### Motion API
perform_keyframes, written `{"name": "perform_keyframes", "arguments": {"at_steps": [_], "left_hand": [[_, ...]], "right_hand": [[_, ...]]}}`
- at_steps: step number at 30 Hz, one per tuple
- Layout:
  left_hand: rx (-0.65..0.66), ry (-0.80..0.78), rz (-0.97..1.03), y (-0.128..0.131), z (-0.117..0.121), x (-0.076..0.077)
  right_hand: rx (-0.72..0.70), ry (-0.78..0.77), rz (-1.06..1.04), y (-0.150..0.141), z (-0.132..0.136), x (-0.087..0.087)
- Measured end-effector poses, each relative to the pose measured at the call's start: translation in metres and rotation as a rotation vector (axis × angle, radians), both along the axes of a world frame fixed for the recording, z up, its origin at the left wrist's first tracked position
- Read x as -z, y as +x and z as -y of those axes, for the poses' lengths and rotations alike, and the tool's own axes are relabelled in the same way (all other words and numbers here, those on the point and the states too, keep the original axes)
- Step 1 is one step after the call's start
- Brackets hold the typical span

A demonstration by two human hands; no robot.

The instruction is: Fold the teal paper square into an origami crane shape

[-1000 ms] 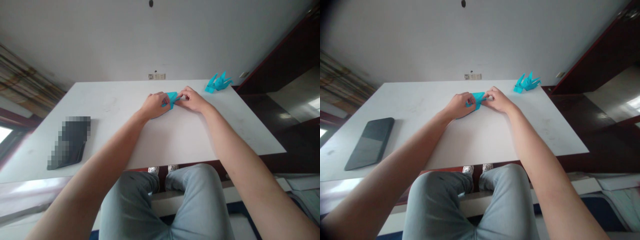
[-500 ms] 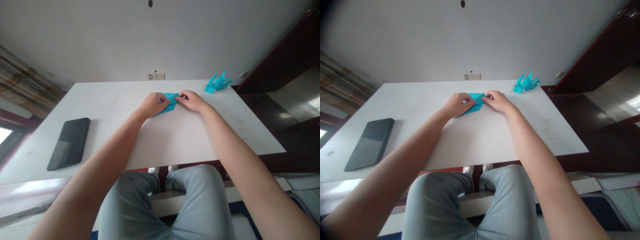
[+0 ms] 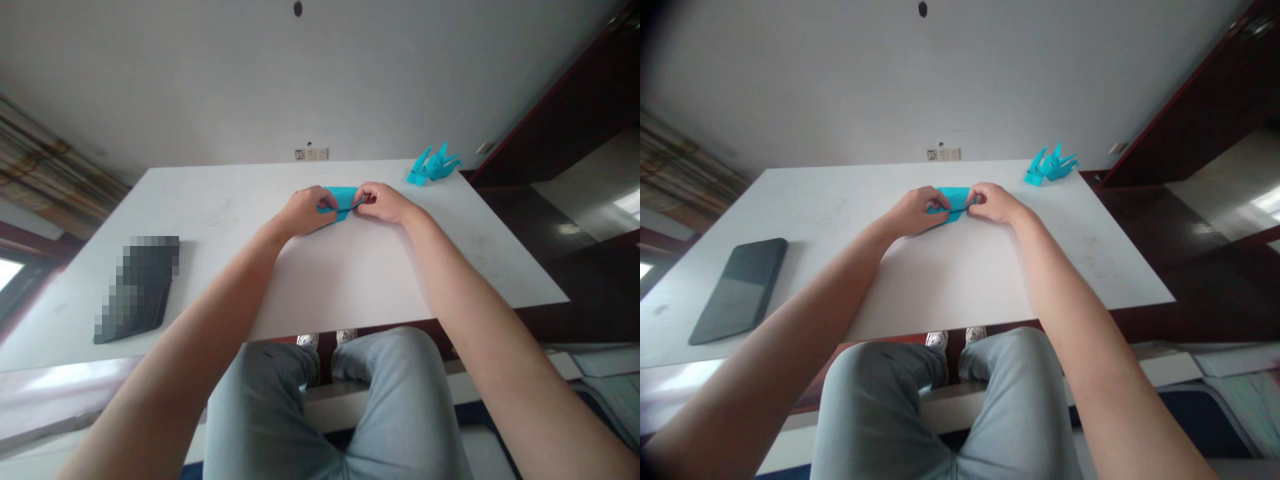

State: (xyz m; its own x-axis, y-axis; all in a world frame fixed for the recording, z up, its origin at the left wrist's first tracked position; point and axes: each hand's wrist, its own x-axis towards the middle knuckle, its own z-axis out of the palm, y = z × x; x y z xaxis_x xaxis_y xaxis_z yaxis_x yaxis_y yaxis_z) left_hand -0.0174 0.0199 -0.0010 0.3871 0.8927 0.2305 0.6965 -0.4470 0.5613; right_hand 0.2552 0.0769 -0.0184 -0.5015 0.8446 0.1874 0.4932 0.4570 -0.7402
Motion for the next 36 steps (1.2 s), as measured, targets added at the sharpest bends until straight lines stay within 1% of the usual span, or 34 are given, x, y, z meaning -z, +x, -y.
{"name": "perform_keyframes", "arguments": {"at_steps": [4,10,15,18,21,23,26,30,36], "left_hand": [[0.002,0.011,0.006,0.0,0.0,0.001],[0.025,0.042,0.0,0.001,0.002,0.001],[-0.069,0.067,-0.009,-0.001,-0.003,0.005],[-0.08,0.089,-0.009,-0.001,-0.002,0.007],[-0.051,0.113,-0.012,0.001,-0.001,0.007],[-0.026,0.114,-0.019,0.002,0.0,0.006],[-0.025,0.087,-0.014,0.002,0.0,0.003],[-0.091,0.041,0.016,0.001,0.0,-0.001],[-0.129,0.017,0.051,0.001,0.0,-0.003]], "right_hand": [[0.037,-0.016,-0.01,-0.002,0.003,-0.001],[0.022,0.038,0.014,-0.003,0.003,-0.001],[0.047,0.118,0.02,0.0,-0.003,0.003],[0.014,0.114,0.018,-0.001,-0.003,0.004],[-0.053,0.116,0.051,-0.004,-0.001,0.003],[-0.073,0.146,0.079,-0.005,-0.001,0.003],[-0.034,0.194,0.094,-0.004,-0.003,0.003],[0.038,0.191,0.091,-0.001,-0.005,0.007],[0.054,0.185,0.086,-0.002,-0.004,0.008]]}}
